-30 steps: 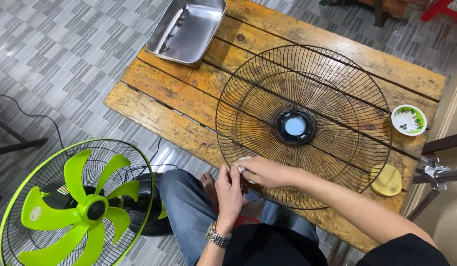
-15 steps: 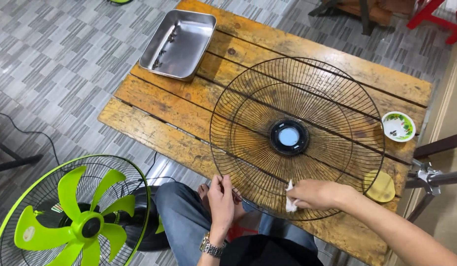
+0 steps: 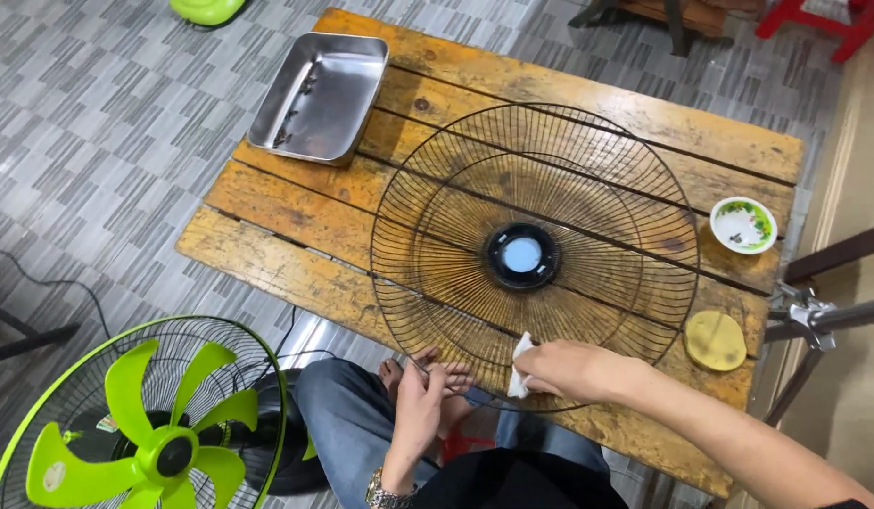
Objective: Cleaning a metal fan grill by wiping it thoroughly with a cloth and a sponge.
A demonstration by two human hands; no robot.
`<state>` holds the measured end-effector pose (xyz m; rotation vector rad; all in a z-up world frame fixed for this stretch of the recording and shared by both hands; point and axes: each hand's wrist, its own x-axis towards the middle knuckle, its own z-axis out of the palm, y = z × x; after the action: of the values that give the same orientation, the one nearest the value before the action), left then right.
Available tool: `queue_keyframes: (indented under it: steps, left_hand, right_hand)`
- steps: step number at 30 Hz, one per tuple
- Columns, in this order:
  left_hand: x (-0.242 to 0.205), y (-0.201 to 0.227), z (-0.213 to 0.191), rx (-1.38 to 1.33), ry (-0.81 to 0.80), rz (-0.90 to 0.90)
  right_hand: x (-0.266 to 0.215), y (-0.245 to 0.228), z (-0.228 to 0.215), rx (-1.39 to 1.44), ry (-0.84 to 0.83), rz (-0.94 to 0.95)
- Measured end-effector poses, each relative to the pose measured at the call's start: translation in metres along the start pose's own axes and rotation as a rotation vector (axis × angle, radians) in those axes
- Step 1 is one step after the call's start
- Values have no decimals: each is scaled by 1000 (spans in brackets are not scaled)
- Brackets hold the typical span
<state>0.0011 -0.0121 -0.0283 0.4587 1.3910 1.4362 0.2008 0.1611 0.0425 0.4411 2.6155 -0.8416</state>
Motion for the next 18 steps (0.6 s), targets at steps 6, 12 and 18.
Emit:
queue_keyframes:
  steps: [6,12,18]
  left_hand:
    - [19,28,-16,168,48,-21]
    - [44,55,-29,48,72,73]
    - [6,43,9,-17,213,-13]
  right_hand:
    - [0,-6,1,47,120,-145]
    - [-5,9,2,4,50,-72]
    - [-2,12,3,-29,-105,39]
